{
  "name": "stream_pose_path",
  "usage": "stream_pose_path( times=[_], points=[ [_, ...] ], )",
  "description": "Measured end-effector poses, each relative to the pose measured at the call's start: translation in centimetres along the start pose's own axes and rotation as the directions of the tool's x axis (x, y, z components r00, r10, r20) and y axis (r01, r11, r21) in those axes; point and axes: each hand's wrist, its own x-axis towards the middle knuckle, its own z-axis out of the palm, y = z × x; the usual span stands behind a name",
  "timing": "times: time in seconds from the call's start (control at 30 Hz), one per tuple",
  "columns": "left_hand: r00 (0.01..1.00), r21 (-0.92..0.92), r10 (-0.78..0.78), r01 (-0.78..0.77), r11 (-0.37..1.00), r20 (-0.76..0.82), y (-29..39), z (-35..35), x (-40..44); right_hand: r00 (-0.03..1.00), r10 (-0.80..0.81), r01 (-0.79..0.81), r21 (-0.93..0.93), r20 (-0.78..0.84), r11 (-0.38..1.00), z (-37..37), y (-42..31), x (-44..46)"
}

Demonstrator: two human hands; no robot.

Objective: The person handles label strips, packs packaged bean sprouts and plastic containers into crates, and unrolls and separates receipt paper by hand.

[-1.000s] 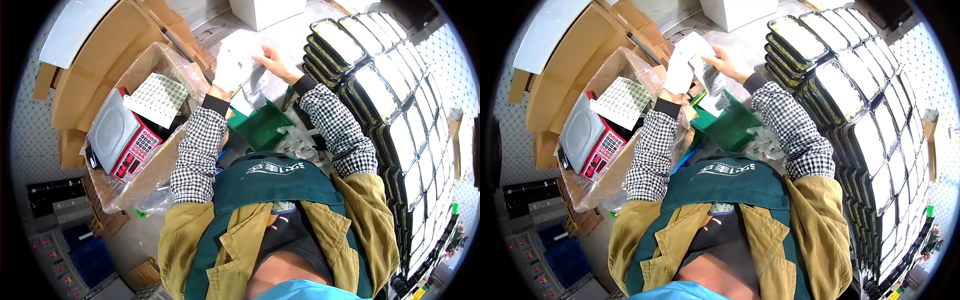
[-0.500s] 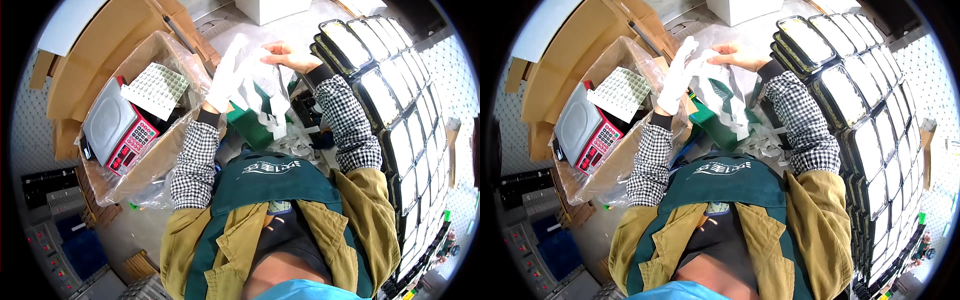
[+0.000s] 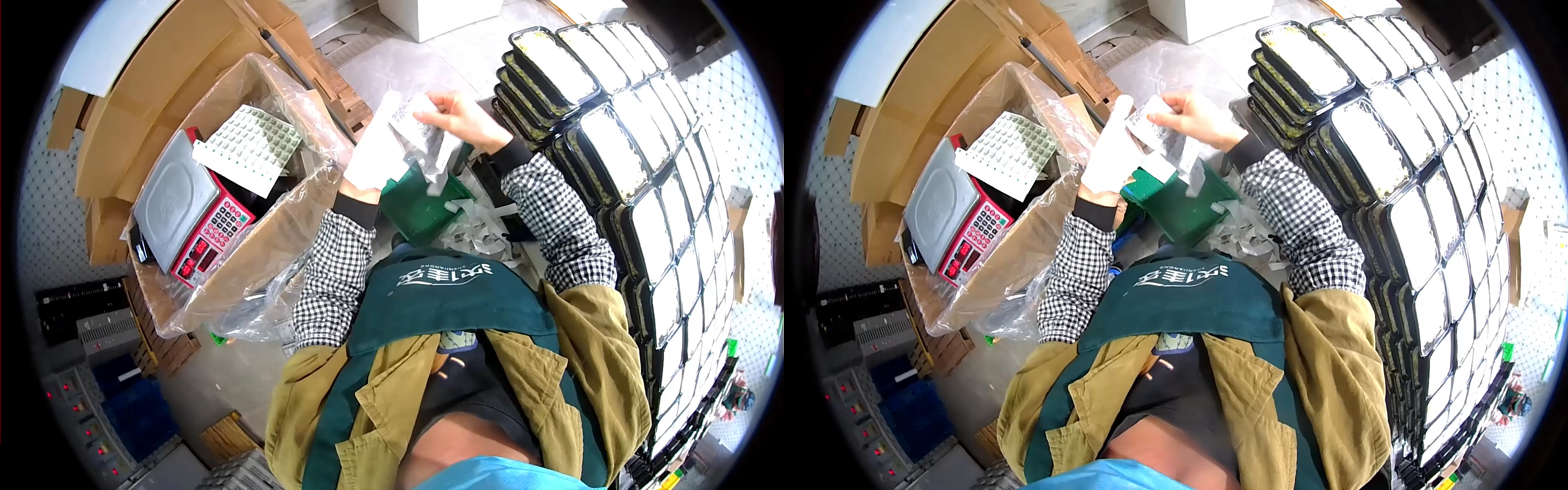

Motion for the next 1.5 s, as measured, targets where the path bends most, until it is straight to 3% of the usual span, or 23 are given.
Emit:
stream_pose_path(
  times=[0.03, 0.07, 0.13, 0.2, 0.3, 0.37, 0.43, 0.47, 0.57, 0.6, 0.7, 0.77, 0.9, 0.93, 1.07, 1.17, 1.2, 1.3, 1.33, 1.37, 1.4, 1.43, 1.5],
  points=[
    [0.998, 0.014, 0.055, -0.055, 0.998, 0.043, -0.1, -0.1, 0.1, 1.0, -0.025, 0.025, 0.01, -0.003, 1.0, 0.6, 0.3, -0.3],
    [0.993, 0.363, 0.067, -0.098, 0.926, 0.097, 0.3, -0.3, 0.6, 0.998, -0.047, 0.048, -0.012, 0.037, 0.999, 0.9, 0.9, -0.6],
    [0.978, 0.482, 0.149, -0.201, 0.853, 0.143, 1.2, 0.5, -0.7, 0.997, -0.045, 0.048, -0.047, 0.059, 0.998, 0.9, 2.1, -1.2],
    [0.987, 0.608, 0.118, -0.162, 0.777, 0.112, 1.6, -0.2, -0.8, 0.991, 0.121, -0.108, 0.195, -0.056, 0.975, 0.3, 3.7, -1.3],
    [0.996, 0.355, -0.003, -0.03, 0.934, 0.091, 1.9, 0.3, -2.4, 0.973, 0.228, -0.19, 0.427, -0.039, 0.884, 0.1, 4.7, -1.4],
    [0.994, 0.394, -0.075, 0.038, 0.918, 0.078, 0.7, -1.3, -2.8, 0.977, 0.213, -0.182, 0.576, 0.013, 0.797, 1.5, 4.5, -1.2],
    [0.992, 0.323, -0.124, 0.116, 0.939, 0.002, -0.5, -2.5, -3.0, 0.988, 0.154, -0.12, 0.502, -0.027, 0.857, 2.1, 5.3, 0.0],
    [0.992, 0.464, -0.125, 0.115, 0.879, -0.009, -0.5, -2.3, -3.6, 0.988, 0.151, -0.121, 0.456, -0.03, 0.882, 2.2, 5.5, 0.4],
    [0.998, 0.318, -0.017, 0.033, 0.948, -0.053, -3.2, -5.2, -3.6, 0.979, 0.181, -0.149, 0.287, -0.09, 0.946, 2.8, 5.0, 0.8],
    [1.0, 0.399, 0.019, -0.012, 0.917, -0.013, -3.5, -5.5, -3.8, 0.979, 0.178, -0.148, 0.249, -0.103, 0.957, 2.8, 4.3, 0.3],
    [0.994, 0.729, 0.062, -0.112, 0.675, 0.095, -2.4, -5.6, -4.5, 0.973, 0.213, -0.18, 0.284, -0.088, 0.942, 2.5, 5.0, 0.6],
    [0.993, 0.959, 0.024, -0.121, 0.254, 0.119, -0.9, -5.5, -4.4, 0.967, 0.226, -0.168, 0.372, -0.116, 0.913, 2.1, 5.2, 0.5],
    [0.988, 0.597, 0.067, -0.137, 0.79, 0.138, 0.3, -4.3, -5.9, 0.962, 0.194, -0.096, 0.428, -0.192, 0.899, -0.5, 4.3, -0.8],
    [0.996, 0.558, 0.025, -0.071, 0.827, 0.09, 1.3, -2.7, -6.4, 0.969, 0.162, -0.066, 0.438, -0.185, 0.897, -1.1, 4.4, -0.9],
    [0.992, 0.771, 0.05, -0.124, 0.625, 0.119, 3.2, -1.0, -7.4, 0.976, 0.076, 0.001, 0.356, -0.204, 0.935, -3.1, 3.6, -1.0],
    [0.987, 0.879, 0.085, -0.163, 0.447, 0.14, 4.4, 0.6, -8.3, 0.902, -0.073, 0.163, 0.178, -0.426, 0.971, -3.7, 2.1, -1.1],
    [0.958, 0.959, 0.152, -0.261, 0.109, 0.244, 4.8, 1.5, -8.4, 0.899, -0.111, 0.237, 0.255, -0.425, 0.937, -4.5, 3.5, 0.0],
    [0.999, 0.739, -0.029, 0.01, 0.673, 0.013, 5.7, 2.5, -8.9, 0.843, -0.067, 0.296, 0.356, -0.534, 0.886, -4.7, 3.3, 0.6],
    [0.999, 0.655, -0.041, 0.041, 0.755, -0.016, 5.9, 1.6, -8.9, 0.879, 0.006, 0.238, 0.449, -0.477, 0.861, -4.8, 4.0, 1.0],
    [0.998, 0.56, -0.055, 0.07, 0.826, -0.044, 5.9, 0.1, -8.8, 0.892, 0.019, 0.025, 0.092, -0.452, 0.995, -5.4, 5.5, 1.6],
    [0.995, 0.457, -0.069, 0.094, 0.885, -0.07, 5.8, -0.8, -8.7, 0.901, 0.041, -0.181, -0.289, -0.432, 0.94, -6.2, 7.8, 2.4],
    [0.997, 0.462, -0.036, 0.063, 0.885, -0.067, 5.8, -0.5, -8.8, 0.905, 0.068, -0.341, -0.62, -0.419, 0.706, -6.5, 9.9, 2.6],
    [0.998, 0.476, 0.033, -0.004, 0.879, -0.053, 5.9, 0.3, -8.5, 0.778, -0.283, -0.292, -0.721, -0.561, 0.629, -5.4, 13.5, 2.6]
  ],
)
